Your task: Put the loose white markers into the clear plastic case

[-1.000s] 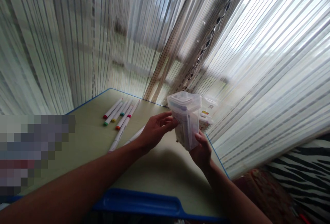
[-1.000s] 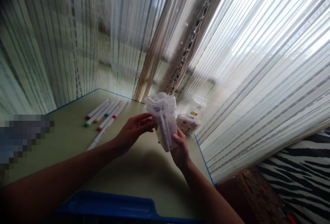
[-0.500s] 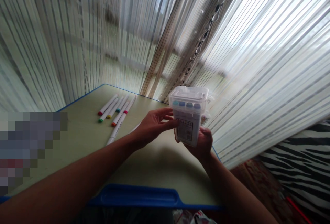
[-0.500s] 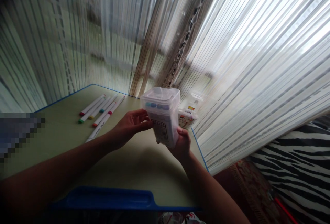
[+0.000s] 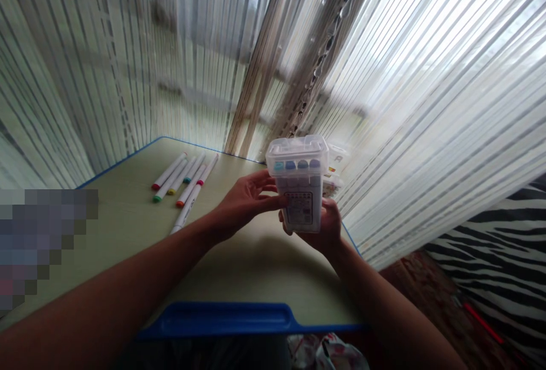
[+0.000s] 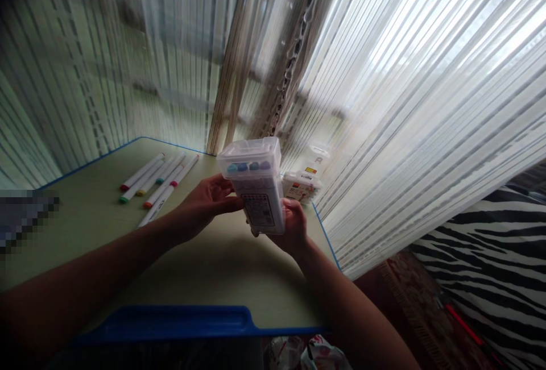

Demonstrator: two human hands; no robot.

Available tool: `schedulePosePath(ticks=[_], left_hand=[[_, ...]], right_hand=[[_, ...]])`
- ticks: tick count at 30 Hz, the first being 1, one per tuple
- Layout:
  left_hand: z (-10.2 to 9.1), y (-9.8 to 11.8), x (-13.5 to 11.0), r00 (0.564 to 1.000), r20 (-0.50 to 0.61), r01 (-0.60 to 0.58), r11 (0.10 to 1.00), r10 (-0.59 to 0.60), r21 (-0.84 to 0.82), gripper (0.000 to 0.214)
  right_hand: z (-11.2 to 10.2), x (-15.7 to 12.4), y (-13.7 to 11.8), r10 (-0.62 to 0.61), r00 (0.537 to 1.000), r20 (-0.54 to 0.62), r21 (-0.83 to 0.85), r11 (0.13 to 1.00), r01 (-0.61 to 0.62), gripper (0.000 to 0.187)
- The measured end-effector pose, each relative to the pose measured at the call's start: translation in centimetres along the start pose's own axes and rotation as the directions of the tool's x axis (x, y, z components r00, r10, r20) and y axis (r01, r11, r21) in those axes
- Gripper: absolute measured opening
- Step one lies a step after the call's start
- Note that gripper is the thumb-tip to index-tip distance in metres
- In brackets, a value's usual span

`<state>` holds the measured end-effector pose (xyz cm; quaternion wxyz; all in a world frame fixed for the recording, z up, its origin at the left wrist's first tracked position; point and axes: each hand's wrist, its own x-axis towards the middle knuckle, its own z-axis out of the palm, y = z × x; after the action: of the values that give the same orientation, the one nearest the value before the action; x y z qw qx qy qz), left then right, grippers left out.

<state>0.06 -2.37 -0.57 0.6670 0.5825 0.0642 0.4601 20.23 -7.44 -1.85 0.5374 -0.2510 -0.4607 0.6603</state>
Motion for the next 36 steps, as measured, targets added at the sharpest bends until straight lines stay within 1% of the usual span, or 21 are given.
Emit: schedulePosePath(ticks=[4, 6, 10, 12, 15, 18, 21, 26, 31, 36], left_hand=[[0.18, -0.20, -0.03, 0.999, -0.032, -0.008, 1.000, 0.007, -0.022, 0.048], [0.22, -0.25, -0.04, 0.999, -0.047, -0.014, 1.000, 0.013, -0.022, 0.045], [0.17, -0.24, 0.03, 0.996, -0.082, -0.027, 0.999, 0.024, -0.038, 0.042], [0.09, -0.20, 0.10, 0.994, -0.105, -0.035, 0.998, 0.029, -0.052, 0.042], [-0.02, -0.14, 0.21, 0.990, -0.137, -0.054, 0.996, 0.045, -0.068, 0.042], [-0.05, -0.09, 0.25, 0.988, -0.147, -0.065, 0.996, 0.054, -0.069, 0.041], [-0.04, -0.08, 0.22, 0.987, -0.154, -0.056, 0.997, 0.047, -0.060, 0.041], [-0.06, -0.15, 0.19, 0.982, -0.187, -0.028, 0.998, 0.018, -0.051, 0.044], [-0.09, -0.19, 0.19, 0.982, -0.185, -0.034, 0.998, 0.024, -0.049, 0.046], [-0.20, -0.13, 0.04, 0.981, -0.196, -0.007, 1.000, 0.002, -0.024, 0.043]], right_hand=[[0.29, 0.01, -0.11, 0.002, 1.000, 0.008, 0.019, 1.000, -0.002, 0.049], [0.39, 0.02, -0.08, -0.010, 1.000, -0.006, 0.018, 1.000, 0.010, 0.048], [0.24, 0.02, 0.13, -0.076, 0.994, -0.075, -0.046, 0.996, 0.072, 0.051], [0.11, 0.01, 0.23, -0.115, 0.989, -0.094, -0.090, 0.990, 0.106, 0.049], [0.07, 0.02, 0.27, -0.147, 0.986, -0.080, -0.131, 0.982, 0.136, 0.045], [0.22, 0.06, 0.26, -0.163, 0.984, -0.065, -0.154, 0.976, 0.152, 0.048], [0.29, 0.13, 0.33, -0.157, 0.986, -0.063, -0.172, 0.974, 0.144, 0.049], [0.22, 0.21, 0.52, -0.134, 0.990, -0.037, -0.176, 0.976, 0.126, 0.045], [0.34, 0.16, 0.61, -0.124, 0.992, -0.024, -0.151, 0.981, 0.119, 0.043], [0.38, 0.23, 0.72, -0.129, 0.992, -0.009, -0.125, 0.984, 0.127, 0.044]])
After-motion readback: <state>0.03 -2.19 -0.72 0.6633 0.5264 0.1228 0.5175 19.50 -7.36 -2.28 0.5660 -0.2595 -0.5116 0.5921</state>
